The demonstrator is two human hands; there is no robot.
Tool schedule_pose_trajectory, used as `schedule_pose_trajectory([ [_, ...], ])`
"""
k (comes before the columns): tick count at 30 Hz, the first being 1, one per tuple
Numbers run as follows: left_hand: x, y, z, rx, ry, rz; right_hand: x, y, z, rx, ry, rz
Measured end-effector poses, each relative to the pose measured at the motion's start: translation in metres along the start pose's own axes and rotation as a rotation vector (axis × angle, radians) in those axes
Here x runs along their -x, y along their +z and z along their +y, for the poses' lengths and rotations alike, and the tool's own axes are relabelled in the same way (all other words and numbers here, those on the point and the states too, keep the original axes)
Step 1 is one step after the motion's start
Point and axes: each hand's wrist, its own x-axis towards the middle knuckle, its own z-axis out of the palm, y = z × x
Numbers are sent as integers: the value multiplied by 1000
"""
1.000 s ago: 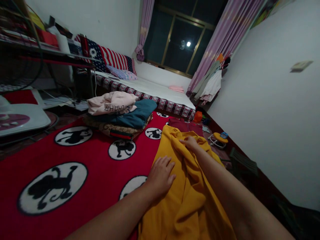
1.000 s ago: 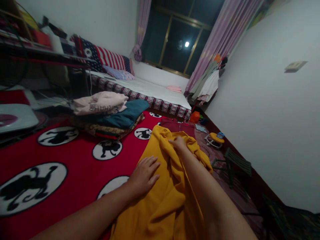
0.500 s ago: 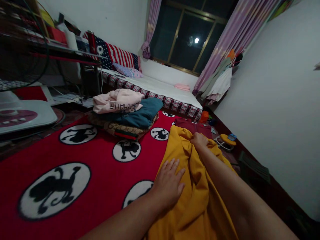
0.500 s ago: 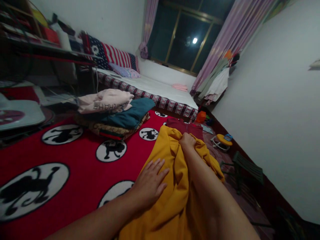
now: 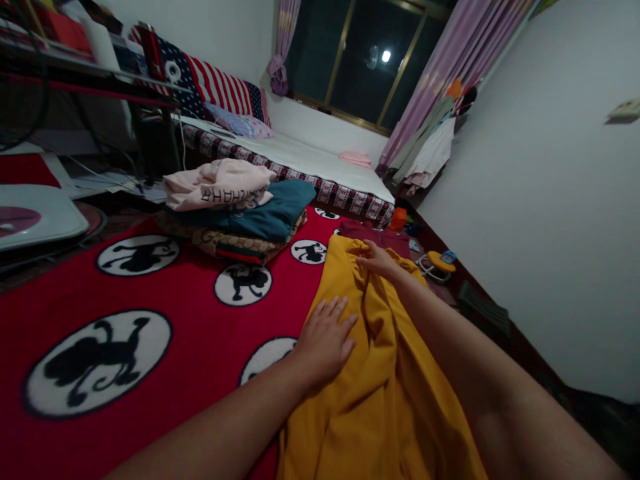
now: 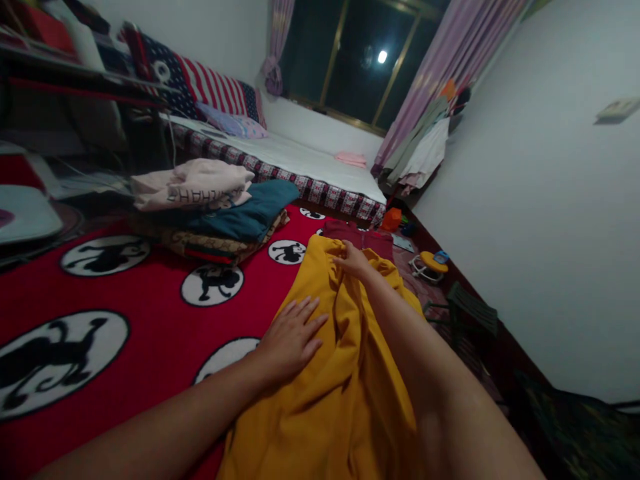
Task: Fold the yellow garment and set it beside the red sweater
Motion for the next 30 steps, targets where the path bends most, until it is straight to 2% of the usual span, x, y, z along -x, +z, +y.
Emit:
schedule_pose_trajectory([
  [3,-1,-3,1,13,5,3,46,-17,1,0,-34,41],
  [9,-1,-6,-1,15,24,20,165,-37,3,-108,22,72],
  [12,-1,-6,-3,12,58,49,202,-40,1,-116,111,103],
  [15,0,-7,-4,52,87,86,214,-35,0,-270,266,94],
  [18,3,-7,-4,190,81,125,210,-23,1,-495,417,115],
  [20,2,-8,-5,320,58,157,204,-11,1,-580,463,173],
  [23,-8,-10,-9,496,-24,194,199,5,1,-630,404,289],
  [26,-32,-15,-11,613,-113,217,200,15,0,-659,295,364],
  [30,-71,-18,-3,509,-81,264,206,17,-2,-661,247,350],
])
